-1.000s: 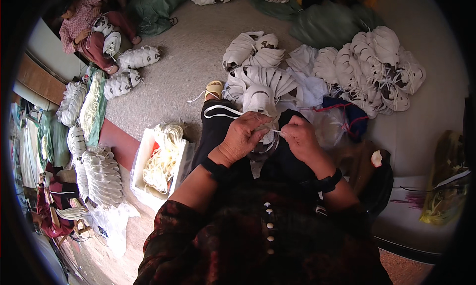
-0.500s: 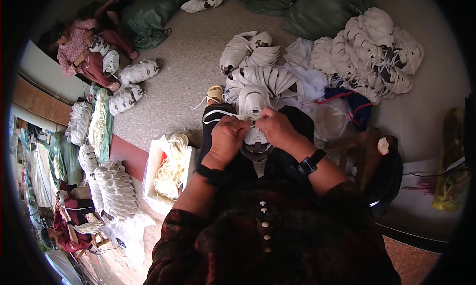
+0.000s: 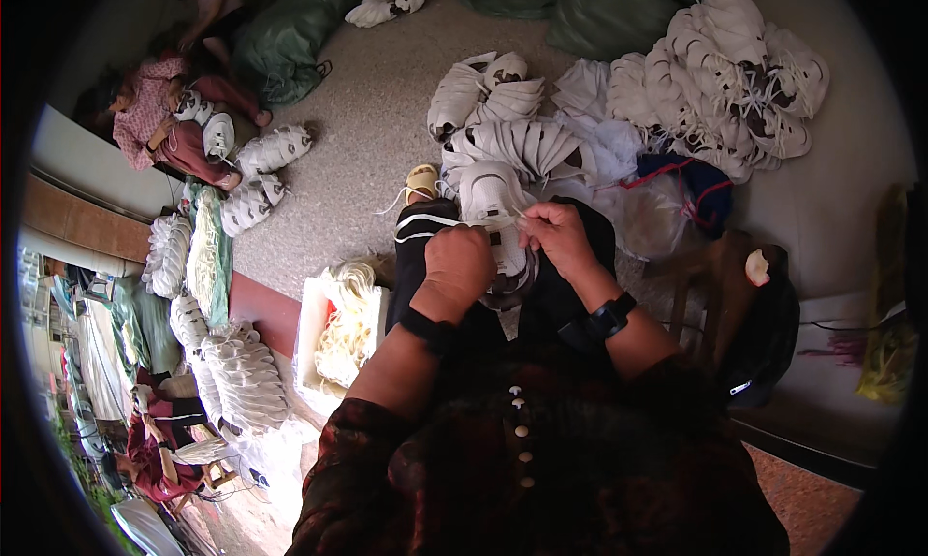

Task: The recorder is threading laces through the eyelets of a white sneaker component in a large-scale manufacturing environment.

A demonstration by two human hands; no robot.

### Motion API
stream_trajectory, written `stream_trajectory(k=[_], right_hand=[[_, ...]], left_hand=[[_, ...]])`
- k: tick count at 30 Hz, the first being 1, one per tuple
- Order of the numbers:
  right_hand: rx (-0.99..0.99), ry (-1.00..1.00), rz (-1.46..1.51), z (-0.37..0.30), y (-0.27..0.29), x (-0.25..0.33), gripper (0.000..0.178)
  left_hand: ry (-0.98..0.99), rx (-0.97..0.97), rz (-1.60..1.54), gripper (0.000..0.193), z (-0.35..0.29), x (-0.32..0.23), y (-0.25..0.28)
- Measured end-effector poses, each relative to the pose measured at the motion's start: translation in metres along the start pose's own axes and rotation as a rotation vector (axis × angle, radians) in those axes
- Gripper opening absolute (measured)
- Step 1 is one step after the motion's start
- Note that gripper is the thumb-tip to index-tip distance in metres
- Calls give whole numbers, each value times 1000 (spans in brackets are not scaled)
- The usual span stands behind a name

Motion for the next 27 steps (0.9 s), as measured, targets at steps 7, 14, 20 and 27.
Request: stream_trajectory(k=[7, 14, 20, 27], right_hand=[[72, -25, -50, -2, -1, 2, 13], [69, -61, -80, -1, -6, 0, 12], [58, -58, -65, -2, -6, -1, 12], [52, -45, -22, -2, -5, -5, 14]], left_hand=[[97, 32, -349, 21, 1, 25, -7], [173, 33, -152, 21, 12, 17, -8], [143, 18, -43, 22, 11, 6, -3], [67, -12, -299, 20, 4, 24, -14]])
Point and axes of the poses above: each hand's wrist, its own z-axis towards the middle knuckle, its own y-axis out of the back of the hand, x = y × z, the point moved 4 cm from there along z, towards the middle knuckle, and after that the axes turned 9 degrees about -x, right-handed, at the moved point
